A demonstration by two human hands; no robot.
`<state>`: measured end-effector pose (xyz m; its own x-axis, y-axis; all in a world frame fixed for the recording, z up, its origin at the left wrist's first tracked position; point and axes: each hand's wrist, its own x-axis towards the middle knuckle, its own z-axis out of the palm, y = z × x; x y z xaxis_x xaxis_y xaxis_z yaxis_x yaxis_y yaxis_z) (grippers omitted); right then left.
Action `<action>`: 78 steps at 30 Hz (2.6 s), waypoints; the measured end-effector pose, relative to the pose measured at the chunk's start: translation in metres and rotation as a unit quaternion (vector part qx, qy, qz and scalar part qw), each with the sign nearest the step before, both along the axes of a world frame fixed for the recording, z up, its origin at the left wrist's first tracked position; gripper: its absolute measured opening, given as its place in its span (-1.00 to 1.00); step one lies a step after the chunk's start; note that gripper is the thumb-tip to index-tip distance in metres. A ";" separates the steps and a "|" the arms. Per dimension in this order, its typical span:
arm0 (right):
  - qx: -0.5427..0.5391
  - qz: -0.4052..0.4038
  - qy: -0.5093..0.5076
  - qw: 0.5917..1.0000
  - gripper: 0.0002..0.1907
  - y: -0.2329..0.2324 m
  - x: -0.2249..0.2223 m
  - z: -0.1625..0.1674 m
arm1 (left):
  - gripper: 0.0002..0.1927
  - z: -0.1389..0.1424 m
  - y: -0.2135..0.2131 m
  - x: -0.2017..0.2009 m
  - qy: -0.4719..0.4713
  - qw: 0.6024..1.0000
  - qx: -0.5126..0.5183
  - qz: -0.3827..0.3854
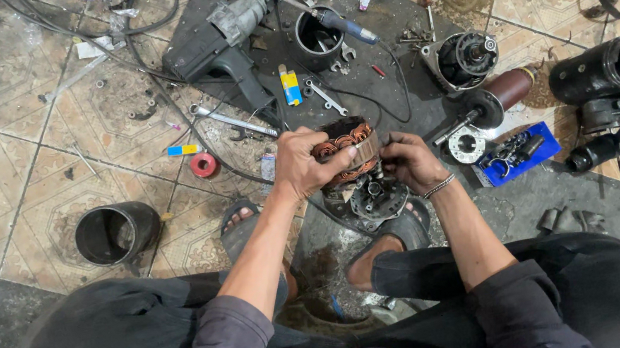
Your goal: The person uses a soldering iron to work on the copper windings of a motor stator, then fits the stator into a metal housing. The person handles the stator and housing by hand, using the soldering iron for precision work on the windings.
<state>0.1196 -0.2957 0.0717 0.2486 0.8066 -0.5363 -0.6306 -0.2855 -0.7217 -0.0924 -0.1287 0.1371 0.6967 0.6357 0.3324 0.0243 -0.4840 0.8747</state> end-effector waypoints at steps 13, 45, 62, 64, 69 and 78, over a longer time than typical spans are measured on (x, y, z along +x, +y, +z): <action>0.017 -0.003 -0.089 0.996 -0.86 0.005 -0.002 0.016 | -0.51 -0.025 0.006 0.005 0.046 0.963 -0.260 0.047; 0.013 0.048 -0.197 0.979 -0.78 0.006 -0.005 0.040 | -0.36 0.000 0.012 0.011 0.101 0.855 -0.504 0.063; 0.065 0.010 0.043 0.997 -0.99 -0.004 0.003 0.023 | -0.39 0.065 0.002 0.020 0.208 0.972 -0.110 -0.019; 0.092 0.013 0.077 0.993 -0.95 -0.004 0.004 0.022 | -0.35 0.072 -0.002 0.021 0.216 0.970 -0.114 -0.014; 0.104 0.040 0.121 0.986 -0.74 -0.004 0.004 0.025 | -0.39 0.085 -0.007 0.021 0.197 0.978 -0.054 -0.027; 0.142 0.052 0.084 0.985 -0.36 0.003 -0.011 0.077 | -0.64 0.101 -0.004 0.012 0.027 0.995 0.087 -0.028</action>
<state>0.1081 -0.2932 0.1487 0.0832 0.9464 -0.3121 -0.7256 -0.1572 -0.6700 -0.0807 -0.1325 0.2383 0.7492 0.5316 0.3951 0.0373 -0.6295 0.7761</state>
